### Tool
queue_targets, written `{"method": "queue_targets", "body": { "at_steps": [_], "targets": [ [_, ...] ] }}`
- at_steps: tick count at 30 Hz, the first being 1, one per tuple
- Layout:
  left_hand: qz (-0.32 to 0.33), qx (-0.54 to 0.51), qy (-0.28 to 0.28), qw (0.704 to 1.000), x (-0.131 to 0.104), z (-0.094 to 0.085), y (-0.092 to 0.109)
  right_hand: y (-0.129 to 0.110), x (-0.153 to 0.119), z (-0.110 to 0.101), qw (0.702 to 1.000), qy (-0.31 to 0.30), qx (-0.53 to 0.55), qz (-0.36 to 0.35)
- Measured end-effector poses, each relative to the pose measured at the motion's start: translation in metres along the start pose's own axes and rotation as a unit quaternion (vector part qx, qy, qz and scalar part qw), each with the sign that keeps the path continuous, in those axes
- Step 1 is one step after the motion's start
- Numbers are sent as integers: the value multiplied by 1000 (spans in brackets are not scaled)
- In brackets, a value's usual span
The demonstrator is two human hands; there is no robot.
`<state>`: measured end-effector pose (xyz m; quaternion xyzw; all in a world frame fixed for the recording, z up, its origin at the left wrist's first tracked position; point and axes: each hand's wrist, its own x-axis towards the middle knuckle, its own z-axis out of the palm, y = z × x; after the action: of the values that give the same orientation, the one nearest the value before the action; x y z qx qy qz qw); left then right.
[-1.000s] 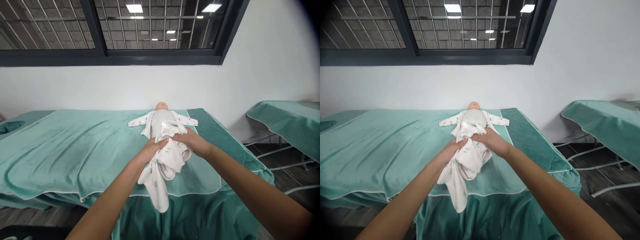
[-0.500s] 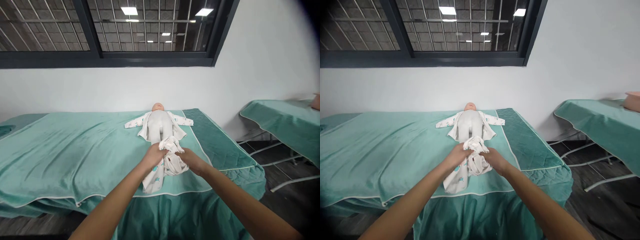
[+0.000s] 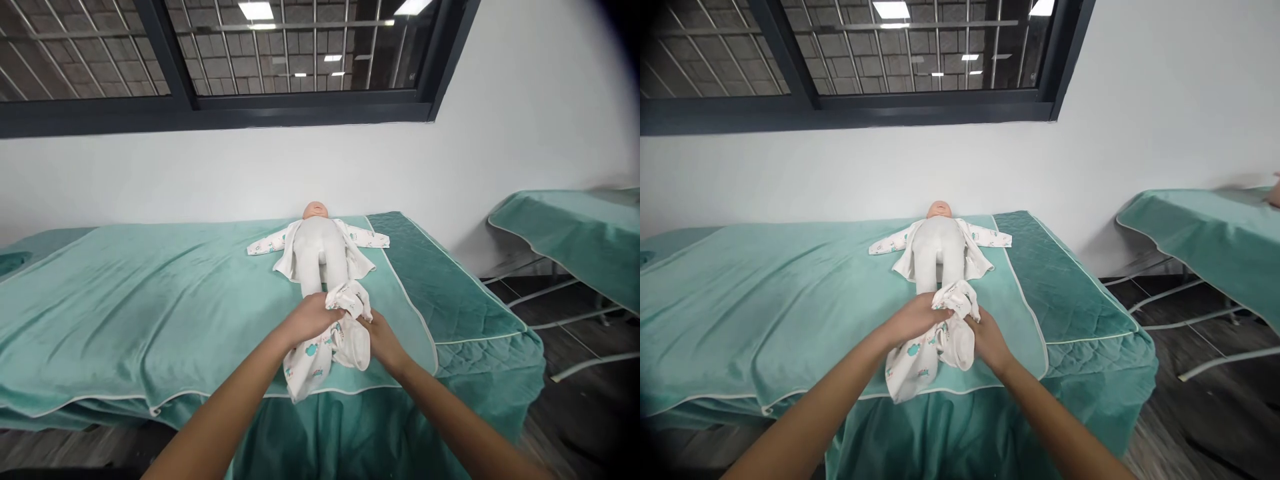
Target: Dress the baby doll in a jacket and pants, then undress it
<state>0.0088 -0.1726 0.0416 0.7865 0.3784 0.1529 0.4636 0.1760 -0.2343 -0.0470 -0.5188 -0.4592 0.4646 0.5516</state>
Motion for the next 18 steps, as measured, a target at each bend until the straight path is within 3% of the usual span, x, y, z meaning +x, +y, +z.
{"method": "queue_targets", "body": {
  "at_steps": [3, 7, 9, 13, 18],
  "targets": [
    [-9, -157, -40, 987, -2, -6, 2, 0, 3, 0, 997, 26, 66, -12],
    [-46, -318, -106, 941, 3, -16, 3, 1, 20, -2, 991, 62, 114, -10],
    [-64, -365, -102, 923, 9, -24, -1, 3, 29, -4, 991, 65, 115, -1],
    [-74, -372, -36, 924, 24, -41, -8, 8, 40, -6, 990, 63, 123, 14],
    [-70, -275, 30, 958, 39, -52, 2, 7, 45, -3, 995, 73, 70, -19]
  ]
}}
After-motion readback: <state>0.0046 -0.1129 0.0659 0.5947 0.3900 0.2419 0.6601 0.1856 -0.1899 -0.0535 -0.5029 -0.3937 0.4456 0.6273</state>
